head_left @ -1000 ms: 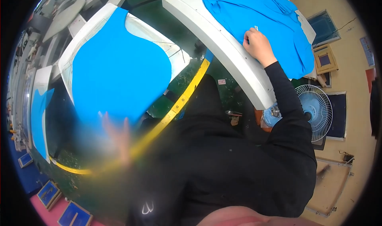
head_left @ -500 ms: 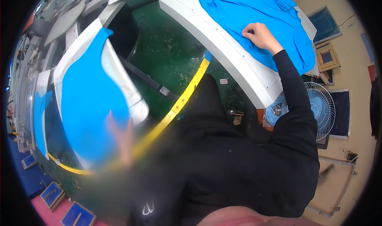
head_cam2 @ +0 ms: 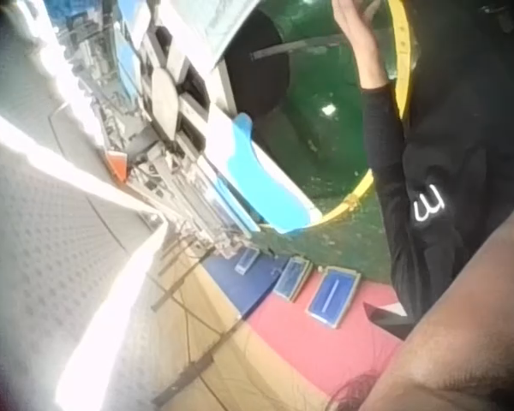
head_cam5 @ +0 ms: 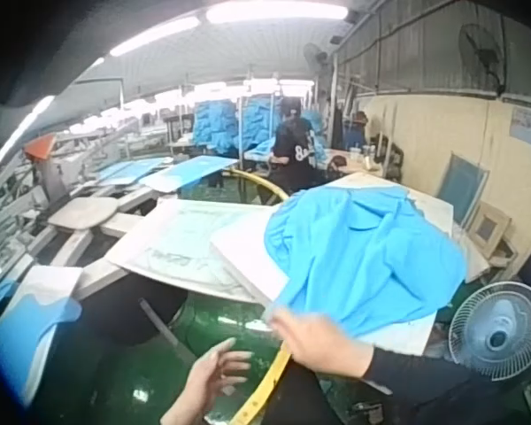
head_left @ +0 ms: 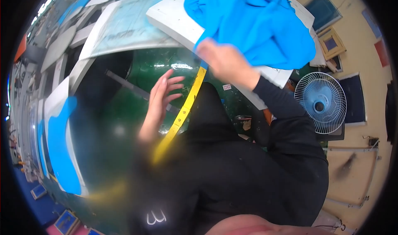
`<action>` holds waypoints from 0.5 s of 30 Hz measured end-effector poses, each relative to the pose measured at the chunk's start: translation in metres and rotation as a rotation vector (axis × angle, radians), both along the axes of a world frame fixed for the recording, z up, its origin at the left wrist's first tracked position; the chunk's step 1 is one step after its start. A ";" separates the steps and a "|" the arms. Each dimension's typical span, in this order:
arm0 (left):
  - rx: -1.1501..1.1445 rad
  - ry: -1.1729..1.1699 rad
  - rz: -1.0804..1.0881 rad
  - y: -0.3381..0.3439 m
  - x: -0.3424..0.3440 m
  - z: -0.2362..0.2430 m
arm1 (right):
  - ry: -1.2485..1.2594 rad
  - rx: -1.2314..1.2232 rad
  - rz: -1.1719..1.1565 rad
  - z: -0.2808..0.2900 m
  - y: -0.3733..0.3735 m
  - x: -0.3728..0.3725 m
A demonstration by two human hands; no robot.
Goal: Placing and aligning blue t-shirt fabric onto a screen printing platen machine.
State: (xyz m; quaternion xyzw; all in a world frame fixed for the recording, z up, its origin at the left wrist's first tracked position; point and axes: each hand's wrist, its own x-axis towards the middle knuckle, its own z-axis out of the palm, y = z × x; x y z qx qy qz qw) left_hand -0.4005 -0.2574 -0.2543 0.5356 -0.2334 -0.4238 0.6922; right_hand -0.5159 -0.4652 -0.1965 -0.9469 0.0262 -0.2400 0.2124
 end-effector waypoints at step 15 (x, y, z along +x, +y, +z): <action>0.050 0.500 0.073 -0.095 -0.002 -0.025 | 0.115 -0.313 -0.964 -0.050 -0.142 -0.046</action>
